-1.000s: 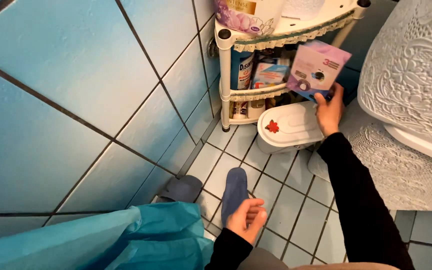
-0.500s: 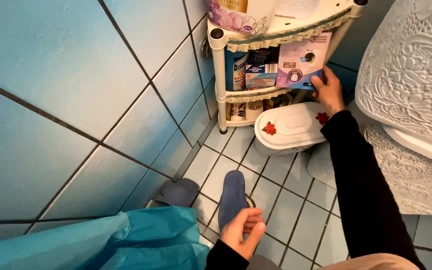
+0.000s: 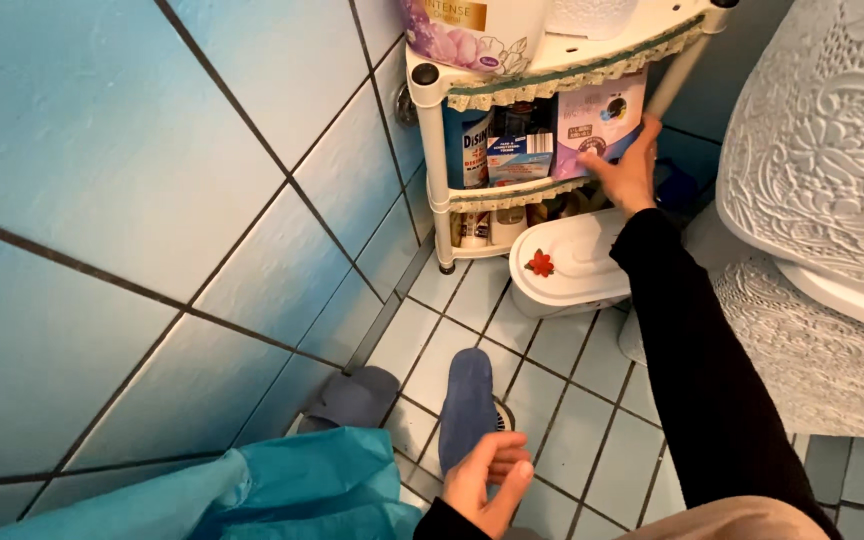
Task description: Organizing and placing various cleaning products and toiletries on shelves and surfaces in a bathroom
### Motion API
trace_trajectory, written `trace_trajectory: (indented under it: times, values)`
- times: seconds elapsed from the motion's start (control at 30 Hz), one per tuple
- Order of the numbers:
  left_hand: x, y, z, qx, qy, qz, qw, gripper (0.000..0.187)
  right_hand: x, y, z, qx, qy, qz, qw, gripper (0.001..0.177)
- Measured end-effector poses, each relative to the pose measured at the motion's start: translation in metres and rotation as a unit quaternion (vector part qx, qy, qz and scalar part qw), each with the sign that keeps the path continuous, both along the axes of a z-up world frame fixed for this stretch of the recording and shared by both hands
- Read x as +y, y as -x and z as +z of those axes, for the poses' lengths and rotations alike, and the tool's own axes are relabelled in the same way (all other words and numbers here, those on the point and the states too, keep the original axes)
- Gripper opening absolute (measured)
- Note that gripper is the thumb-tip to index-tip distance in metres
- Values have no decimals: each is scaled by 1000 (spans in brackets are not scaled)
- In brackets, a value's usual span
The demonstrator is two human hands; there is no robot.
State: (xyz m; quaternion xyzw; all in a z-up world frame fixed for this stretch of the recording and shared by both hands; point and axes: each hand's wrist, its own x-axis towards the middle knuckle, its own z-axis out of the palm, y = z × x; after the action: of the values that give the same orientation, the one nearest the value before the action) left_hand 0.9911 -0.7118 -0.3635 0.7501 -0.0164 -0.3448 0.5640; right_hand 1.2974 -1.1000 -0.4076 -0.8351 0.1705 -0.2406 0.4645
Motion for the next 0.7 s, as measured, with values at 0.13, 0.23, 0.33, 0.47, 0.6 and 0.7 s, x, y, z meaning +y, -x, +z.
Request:
trace_trajectory:
  times: [0.13,0.23,0.33,0.47,0.6,0.7]
  values:
    - [0,-5,8,-16,-5,2,1000,58,19,-3,6,65,59,-45,995,126]
    - [-1,-11,22,63,14,-36,997,64,24,-2,4,88,22,-76,993,119]
    - [-4,-9,16,47,5,-49,998,66,19,-7,-12,121,97,-84,984,120]
    - [-7,-4,4,28,17,-22,999,63,21,-14,-18,107,90,-80,987,131]
    - [-5,-12,30,78,-11,-49,996,63,21,-9,-17,69,71,-64,993,126]
    - [-5,-9,21,38,-9,-31,999,63,25,-3,-10,45,48,-37,997,109]
